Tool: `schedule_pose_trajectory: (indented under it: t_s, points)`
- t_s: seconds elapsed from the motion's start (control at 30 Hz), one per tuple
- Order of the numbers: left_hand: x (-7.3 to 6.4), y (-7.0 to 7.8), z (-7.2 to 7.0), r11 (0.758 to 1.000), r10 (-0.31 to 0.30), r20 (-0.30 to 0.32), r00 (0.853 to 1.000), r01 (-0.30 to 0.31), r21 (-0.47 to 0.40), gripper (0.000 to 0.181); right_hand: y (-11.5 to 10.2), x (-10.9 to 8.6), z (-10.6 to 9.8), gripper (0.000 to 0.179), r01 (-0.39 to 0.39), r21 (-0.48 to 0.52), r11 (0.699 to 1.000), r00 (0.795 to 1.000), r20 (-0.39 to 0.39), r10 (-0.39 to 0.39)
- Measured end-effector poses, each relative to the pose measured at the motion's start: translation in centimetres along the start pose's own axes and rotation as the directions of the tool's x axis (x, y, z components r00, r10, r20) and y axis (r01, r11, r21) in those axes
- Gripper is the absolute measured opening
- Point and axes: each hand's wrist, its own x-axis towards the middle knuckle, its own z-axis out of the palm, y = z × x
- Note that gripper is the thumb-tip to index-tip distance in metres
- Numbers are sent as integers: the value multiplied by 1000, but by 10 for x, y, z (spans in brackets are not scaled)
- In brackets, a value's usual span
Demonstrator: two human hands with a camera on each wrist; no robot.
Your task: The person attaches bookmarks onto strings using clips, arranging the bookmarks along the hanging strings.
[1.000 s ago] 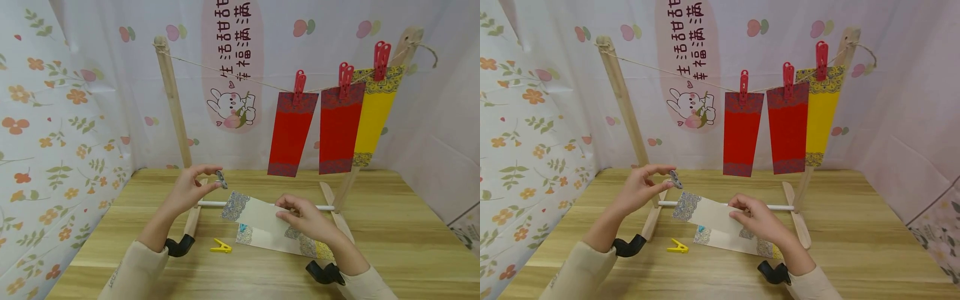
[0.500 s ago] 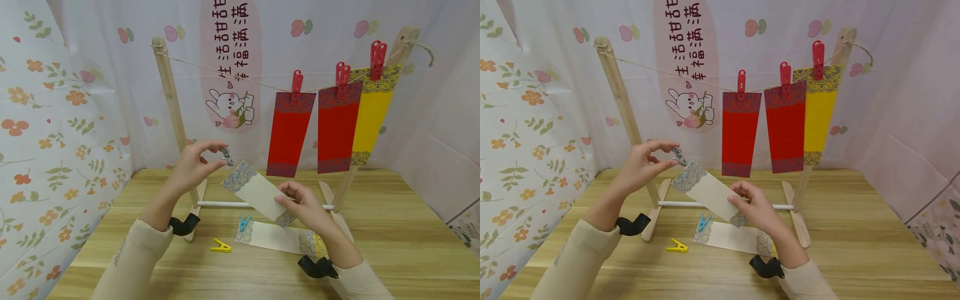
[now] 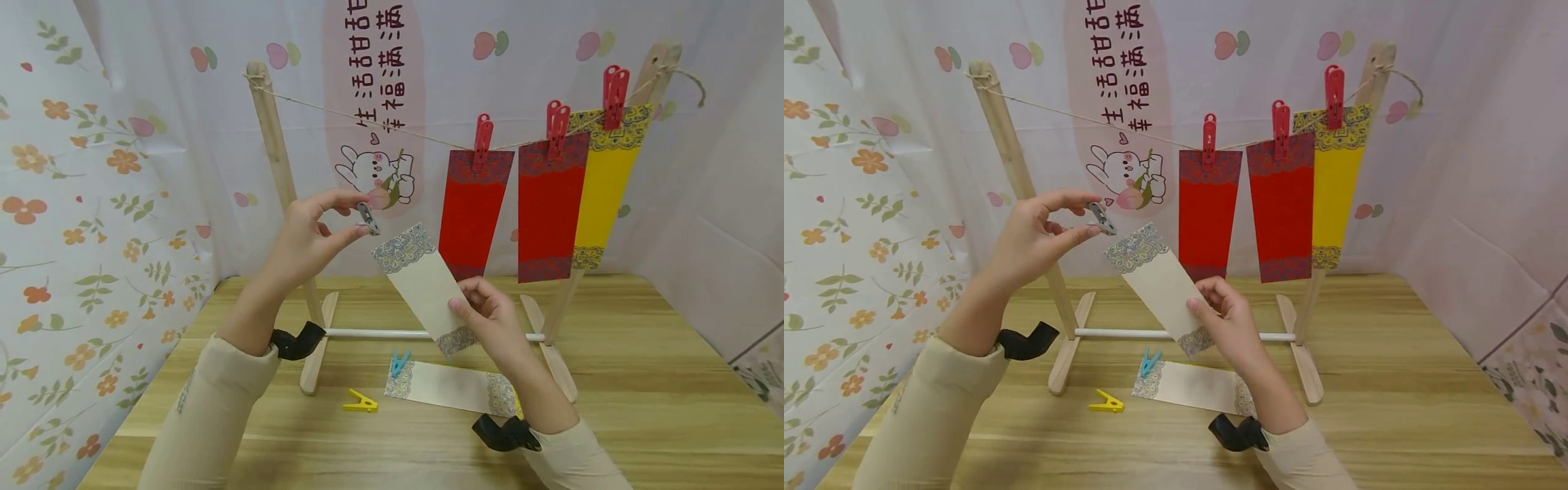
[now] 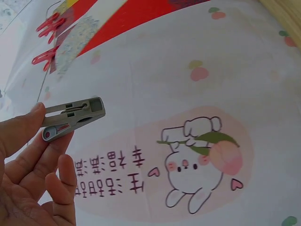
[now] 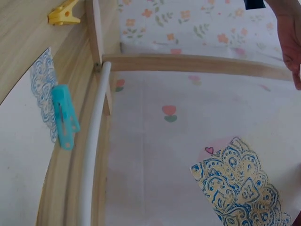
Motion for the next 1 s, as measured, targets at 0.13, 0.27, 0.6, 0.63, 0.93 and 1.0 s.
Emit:
schedule_pose_trajectory:
  t_s: [0.13, 0.27, 0.6, 0.63, 0.93, 1.0]
  points:
    - [8, 6, -4, 1000, 21, -39, 999, -21, -8, 36, -2, 3, 3, 15, -9, 64, 998, 999, -47, 12]
    - [14, 10, -9, 999, 41, -62, 997, -41, 3, 36, -4, 7, 7, 15, -11, 101, 995, 997, -78, 19]
    - [25, 24, -13, 995, 101, -106, 989, -101, 0, 36, -9, 16, 15, 15, -2, 167, 986, 987, -157, 28]
    - [27, 26, -13, 994, 104, -107, 989, -106, -9, 37, -10, 17, 17, 14, 1, 181, 983, 986, -166, 29]
    - [37, 34, -13, 990, 133, -139, 981, -136, -18, 35, -15, 24, 25, 14, 2, 234, 972, 978, -204, 47]
    - [38, 37, -14, 989, 144, -146, 979, -149, -21, 35, -16, 25, 25, 15, 2, 236, 972, 977, -209, 49]
